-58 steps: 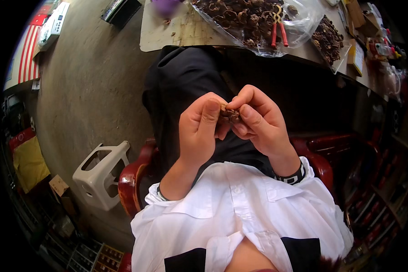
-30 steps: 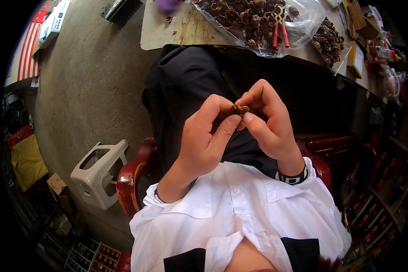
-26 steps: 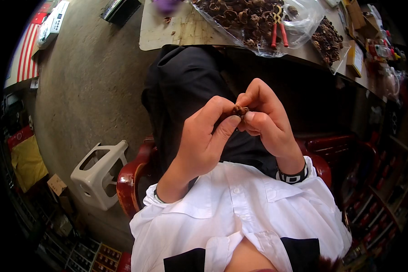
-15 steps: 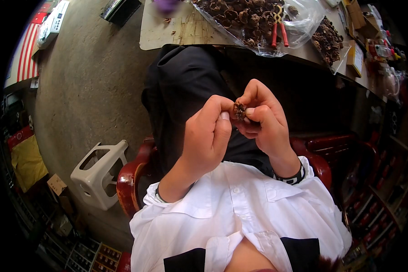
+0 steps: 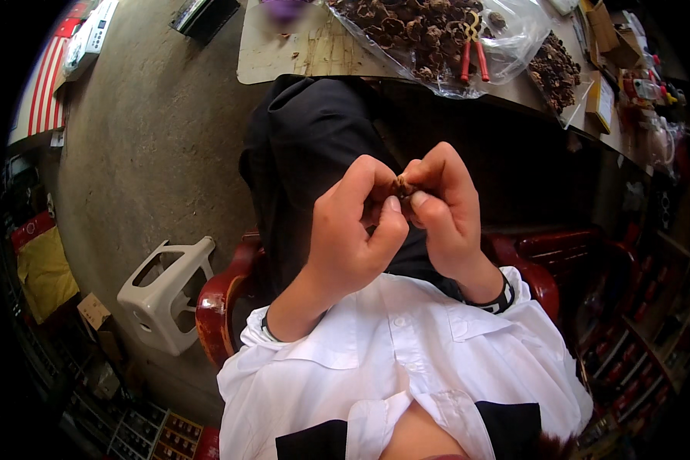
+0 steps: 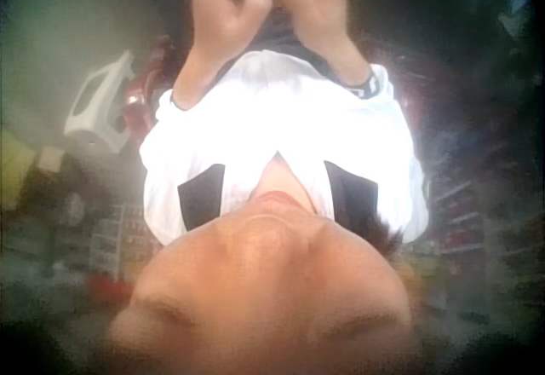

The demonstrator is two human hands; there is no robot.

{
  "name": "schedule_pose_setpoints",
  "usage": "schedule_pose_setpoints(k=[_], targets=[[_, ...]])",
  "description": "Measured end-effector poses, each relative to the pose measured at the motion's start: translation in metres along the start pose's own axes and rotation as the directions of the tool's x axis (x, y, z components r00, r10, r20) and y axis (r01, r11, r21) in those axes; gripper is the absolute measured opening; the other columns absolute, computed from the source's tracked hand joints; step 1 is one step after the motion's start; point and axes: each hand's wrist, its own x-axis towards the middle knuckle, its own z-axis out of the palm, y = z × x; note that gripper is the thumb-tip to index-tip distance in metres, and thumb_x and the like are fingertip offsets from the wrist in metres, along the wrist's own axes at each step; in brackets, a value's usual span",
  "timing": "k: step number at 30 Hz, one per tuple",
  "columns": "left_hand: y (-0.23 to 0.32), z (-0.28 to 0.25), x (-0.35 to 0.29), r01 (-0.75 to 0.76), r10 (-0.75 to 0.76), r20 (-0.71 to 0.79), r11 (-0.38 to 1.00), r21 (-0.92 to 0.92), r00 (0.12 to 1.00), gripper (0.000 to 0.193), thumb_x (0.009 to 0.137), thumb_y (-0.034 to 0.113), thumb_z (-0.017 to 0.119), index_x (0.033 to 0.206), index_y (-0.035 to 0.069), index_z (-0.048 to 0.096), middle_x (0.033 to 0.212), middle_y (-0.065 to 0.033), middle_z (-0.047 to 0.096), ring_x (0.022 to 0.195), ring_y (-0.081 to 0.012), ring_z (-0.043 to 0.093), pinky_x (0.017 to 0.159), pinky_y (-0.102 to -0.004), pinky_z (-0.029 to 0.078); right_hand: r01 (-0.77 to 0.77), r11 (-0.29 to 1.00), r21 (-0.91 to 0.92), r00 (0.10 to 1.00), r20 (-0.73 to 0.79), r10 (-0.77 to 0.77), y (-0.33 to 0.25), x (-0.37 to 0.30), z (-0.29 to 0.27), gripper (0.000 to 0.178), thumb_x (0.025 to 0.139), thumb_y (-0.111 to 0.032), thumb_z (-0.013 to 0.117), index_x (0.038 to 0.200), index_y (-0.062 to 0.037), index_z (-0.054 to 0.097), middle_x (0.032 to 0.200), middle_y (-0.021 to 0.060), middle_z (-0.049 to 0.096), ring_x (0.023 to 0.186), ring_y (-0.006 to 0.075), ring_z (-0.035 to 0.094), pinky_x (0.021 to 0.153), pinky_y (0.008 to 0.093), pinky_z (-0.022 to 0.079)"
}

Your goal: The person sits at a table and repeatedly picks up nut-like objects, uses red-handled pliers to crack the shells, and removes the inner pieces by hand. Shells and kernels are placed into separate piles on the table as the process continues.

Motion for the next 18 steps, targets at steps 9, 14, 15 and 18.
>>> schedule_pose_setpoints(k=[9,14,15,18], targets=[[0.009,-0.001,-0.001,-0.078,0.08,-0.017,0.99,0.119,0.997,0.006,0.075,0.0,0.053,0.08,0.003,0.052,0.065,-0.0034,0.052,0.053,-0.0065,0.047,0.049,-0.0203,0.04,0.347,0.911,-0.224,0.937,0.038,-0.348,0.01,-0.003,0.001,0.022,0.074,0.008,0.048,0.096,0.0019,0.049,0.076,0.0119,0.056,0.061,0.0159,0.054,0.057,0.0248,0.044],[0.003,0.002,-0.003,-0.157,0.171,-0.063,0.971,0.18,0.983,0.004,0.085,0.004,0.051,0.083,0.002,0.054,0.063,-0.0036,0.051,0.053,-0.0075,0.047,0.049,-0.0216,0.04,0.403,0.881,-0.248,0.913,0.045,-0.406,0.008,-0.002,0.001,0.024,0.074,0.009,0.049,0.097,0.0012,0.05,0.075,0.0109,0.056,0.056,0.0152,0.053,0.053,0.0242,0.043],[0.002,0.001,-0.004,-0.134,0.147,-0.074,0.978,0.158,0.986,0.007,0.089,0.006,0.051,0.084,0.003,0.055,0.063,-0.0034,0.051,0.053,-0.0075,0.048,0.048,-0.0218,0.039,0.388,0.884,-0.26,0.921,0.059,-0.386,0.008,-0.003,0.001,0.025,0.073,0.009,0.051,0.097,0.0008,0.05,0.075,0.0099,0.056,0.055,0.0141,0.052,0.052,0.0233,0.042],[-0.005,-0.002,-0.005,-0.001,-0.006,-0.051,0.99,-0.142,0.999,0.021,0.097,0.018,0.044,0.09,0.002,0.055,0.067,-0.0029,0.054,0.056,-0.0071,0.048,0.048,-0.0217,0.037,0.397,0.833,-0.385,0.917,0.123,-0.38,0.006,0.0,0.003,0.028,0.073,0.005,0.061,0.1,-0.0022,0.055,0.073,0.0064,0.055,0.053,0.0098,0.05,0.048,0.0205,0.039]])
